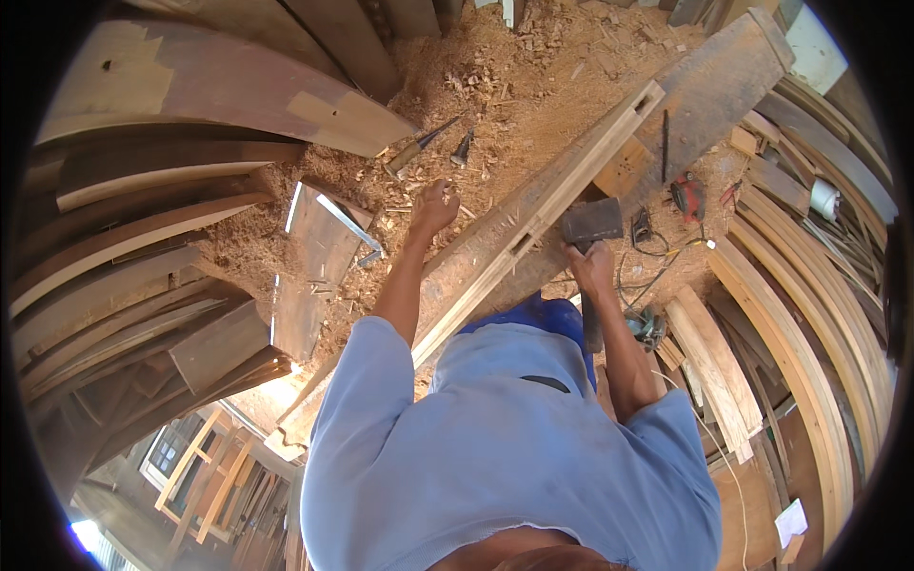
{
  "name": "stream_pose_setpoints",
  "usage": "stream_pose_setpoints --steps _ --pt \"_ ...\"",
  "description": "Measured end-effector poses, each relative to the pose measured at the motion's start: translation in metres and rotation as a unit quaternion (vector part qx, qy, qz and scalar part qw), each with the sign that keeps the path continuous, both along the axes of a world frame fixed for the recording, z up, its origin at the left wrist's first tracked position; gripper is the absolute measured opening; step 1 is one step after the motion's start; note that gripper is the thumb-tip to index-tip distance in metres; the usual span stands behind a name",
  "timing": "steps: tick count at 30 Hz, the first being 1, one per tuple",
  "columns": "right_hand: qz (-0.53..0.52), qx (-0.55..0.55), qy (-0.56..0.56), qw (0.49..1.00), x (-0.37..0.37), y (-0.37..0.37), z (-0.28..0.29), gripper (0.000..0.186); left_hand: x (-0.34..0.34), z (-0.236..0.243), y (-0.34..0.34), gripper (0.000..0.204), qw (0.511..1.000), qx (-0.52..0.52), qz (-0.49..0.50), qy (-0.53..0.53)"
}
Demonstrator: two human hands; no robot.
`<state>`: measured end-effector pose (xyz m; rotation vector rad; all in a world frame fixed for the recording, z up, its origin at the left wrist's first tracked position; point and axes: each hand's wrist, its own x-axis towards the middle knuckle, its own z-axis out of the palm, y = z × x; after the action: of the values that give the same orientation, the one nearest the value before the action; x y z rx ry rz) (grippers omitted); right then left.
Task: The person uses a chisel and a wooden mallet to carve a groove into a long wooden plank. They repeatedly strike the chisel to remove wood chips, occasionally pausing to inspect the work or reposition the plank. Another person briefly enters the frame to assist with moving the wood.
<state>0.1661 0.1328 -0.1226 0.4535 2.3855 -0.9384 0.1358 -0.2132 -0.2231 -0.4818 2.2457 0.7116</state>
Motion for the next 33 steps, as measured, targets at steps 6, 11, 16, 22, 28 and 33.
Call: stream_pose_setpoints --steps 6,11,16,22,28,33 --pt "0.047 0.015 -0.040 0.998 -0.003 0.010 -0.019 0.034 -0.051 -0.120 0.002 0.063 0.977 -0.054 -0.193 -0.068" --pt "0.015 -0.017 -0.018 1.000 -0.012 0.008 -0.009 0.028 -0.083 -0.176 0.012 0.063 0.985 -0.033 -0.146 -0.088" --pt "-0.006 -0.016 -0.067 0.998 -0.014 0.007 -0.009 0.031 -0.089 -0.192 0.023 0.069 0.979 -0.045 -0.147 -0.135" --pt "0.032 0.021 -0.093 0.995 -0.001 0.014 -0.023 0.033 -0.098 -0.191 0.014 0.071 0.993 -0.026 -0.067 -0.090" --pt "0.012 0.008 -0.051 0.999 0.010 0.014 -0.025 0.035 -0.129 -0.141 0.004 0.067 0.976 -0.177 -0.113 -0.062" --pt "0.027 -0.001 -0.037 0.999 0.016 0.018 -0.032 0.027 -0.145 -0.170 -0.038 0.061 0.973 -0.119 -0.135 -0.145"
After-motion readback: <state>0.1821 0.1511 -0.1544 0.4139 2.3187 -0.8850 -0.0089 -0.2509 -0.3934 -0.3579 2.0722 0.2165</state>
